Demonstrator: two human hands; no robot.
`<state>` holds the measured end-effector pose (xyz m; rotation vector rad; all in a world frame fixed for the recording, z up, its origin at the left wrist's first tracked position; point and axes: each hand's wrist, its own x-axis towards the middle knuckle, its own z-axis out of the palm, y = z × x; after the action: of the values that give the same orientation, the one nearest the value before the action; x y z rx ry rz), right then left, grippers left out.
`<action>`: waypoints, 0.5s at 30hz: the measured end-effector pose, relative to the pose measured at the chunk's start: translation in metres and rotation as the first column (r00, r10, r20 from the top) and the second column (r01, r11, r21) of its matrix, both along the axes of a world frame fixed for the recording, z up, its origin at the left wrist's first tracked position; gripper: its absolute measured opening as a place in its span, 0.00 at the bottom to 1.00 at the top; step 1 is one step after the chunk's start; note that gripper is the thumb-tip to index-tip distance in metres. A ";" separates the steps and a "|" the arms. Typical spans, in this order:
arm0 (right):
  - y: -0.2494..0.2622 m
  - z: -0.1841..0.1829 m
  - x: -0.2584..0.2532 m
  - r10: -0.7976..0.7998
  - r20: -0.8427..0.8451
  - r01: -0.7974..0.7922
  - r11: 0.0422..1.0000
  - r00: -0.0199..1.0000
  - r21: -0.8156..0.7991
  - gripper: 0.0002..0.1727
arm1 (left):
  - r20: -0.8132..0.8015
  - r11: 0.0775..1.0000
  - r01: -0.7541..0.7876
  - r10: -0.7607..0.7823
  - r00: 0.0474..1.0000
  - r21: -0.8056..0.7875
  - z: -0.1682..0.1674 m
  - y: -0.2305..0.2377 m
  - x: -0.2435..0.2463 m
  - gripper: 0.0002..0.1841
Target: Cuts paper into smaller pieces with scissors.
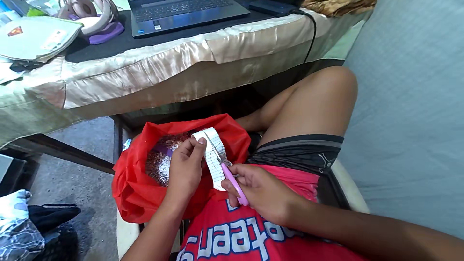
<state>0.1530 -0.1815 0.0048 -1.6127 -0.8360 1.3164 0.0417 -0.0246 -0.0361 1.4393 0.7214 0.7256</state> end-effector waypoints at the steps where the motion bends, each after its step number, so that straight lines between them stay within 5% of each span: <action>1: 0.000 0.000 0.000 -0.005 0.000 0.005 1.000 1.000 -0.003 0.14 | 0.004 1.000 0.004 -0.003 1.000 -0.018 0.000 -0.001 0.000 0.12; 15: 0.006 -0.002 0.002 -0.033 -0.026 0.032 0.999 0.999 -0.032 0.16 | 0.008 0.990 0.069 -0.068 0.998 -0.120 -0.002 -0.009 0.002 0.12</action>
<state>0.1546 -0.1752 0.0027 -1.6231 -0.7739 1.3315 0.0434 -0.0337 -0.0384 1.3458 0.6981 0.6209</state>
